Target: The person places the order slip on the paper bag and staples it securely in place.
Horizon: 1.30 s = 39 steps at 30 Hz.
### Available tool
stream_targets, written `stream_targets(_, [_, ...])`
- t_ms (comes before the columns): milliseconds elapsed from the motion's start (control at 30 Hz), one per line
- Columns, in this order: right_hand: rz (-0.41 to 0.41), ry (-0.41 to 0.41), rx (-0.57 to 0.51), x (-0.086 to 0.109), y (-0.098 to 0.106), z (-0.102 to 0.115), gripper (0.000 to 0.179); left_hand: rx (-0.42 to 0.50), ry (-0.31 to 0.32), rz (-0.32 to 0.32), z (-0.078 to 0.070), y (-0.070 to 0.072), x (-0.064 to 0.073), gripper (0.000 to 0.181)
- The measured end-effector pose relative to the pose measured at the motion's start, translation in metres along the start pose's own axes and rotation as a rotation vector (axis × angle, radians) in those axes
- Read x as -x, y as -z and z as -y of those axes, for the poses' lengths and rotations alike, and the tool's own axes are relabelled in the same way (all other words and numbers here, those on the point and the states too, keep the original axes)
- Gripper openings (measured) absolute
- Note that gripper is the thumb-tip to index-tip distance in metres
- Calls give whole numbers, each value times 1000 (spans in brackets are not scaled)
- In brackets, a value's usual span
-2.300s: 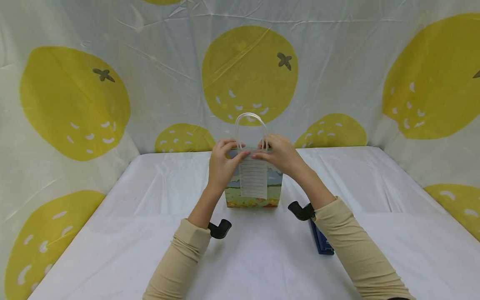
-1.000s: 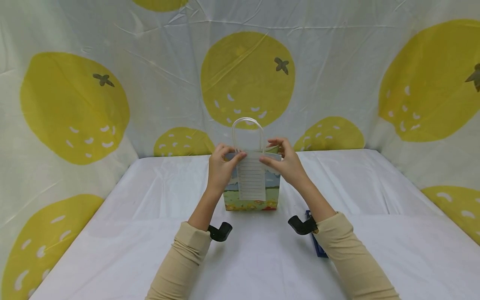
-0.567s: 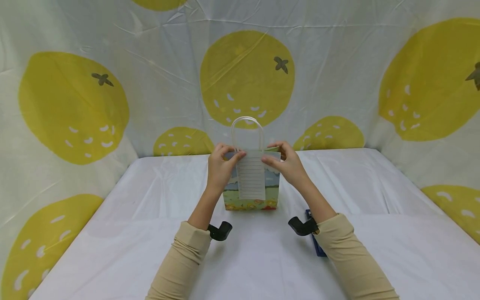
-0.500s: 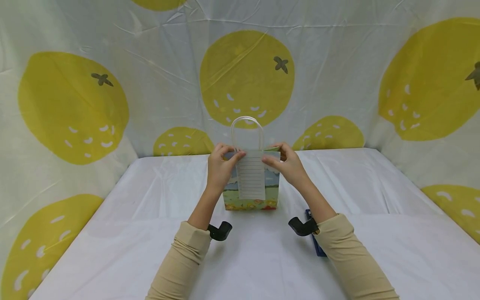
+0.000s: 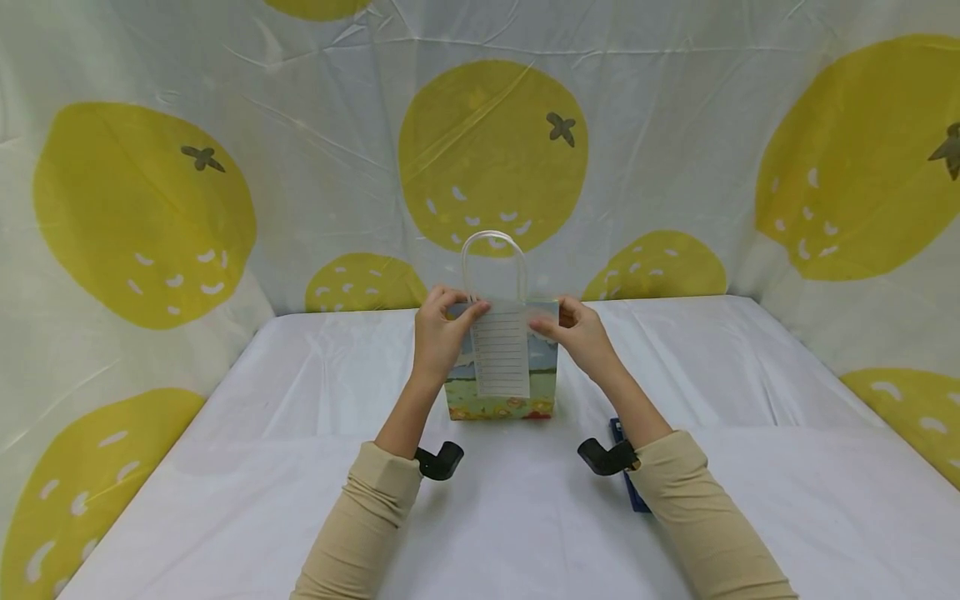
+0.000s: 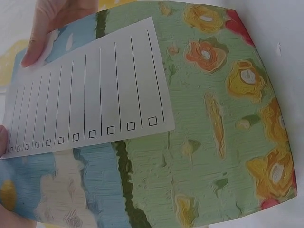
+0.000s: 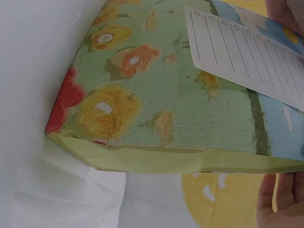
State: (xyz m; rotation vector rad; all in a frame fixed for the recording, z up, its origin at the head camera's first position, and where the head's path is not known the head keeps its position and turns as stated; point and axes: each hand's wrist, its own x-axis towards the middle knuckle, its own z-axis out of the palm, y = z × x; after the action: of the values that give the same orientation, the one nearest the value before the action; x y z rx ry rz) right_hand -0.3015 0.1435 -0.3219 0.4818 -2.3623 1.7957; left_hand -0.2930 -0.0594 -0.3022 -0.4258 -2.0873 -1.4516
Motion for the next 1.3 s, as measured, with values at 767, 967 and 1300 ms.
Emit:
stream_targets(767, [142, -23, -41, 5, 5, -17, 55, 35, 10, 6, 0, 2, -2, 22])
stream_targets(967, [156, -31, -52, 7, 5, -25, 56, 33, 22, 10, 0, 2, -1, 21])
stream_targets(1300, [45, -20, -60, 5, 0, -27, 31, 33, 31, 6, -1, 1, -2, 22])
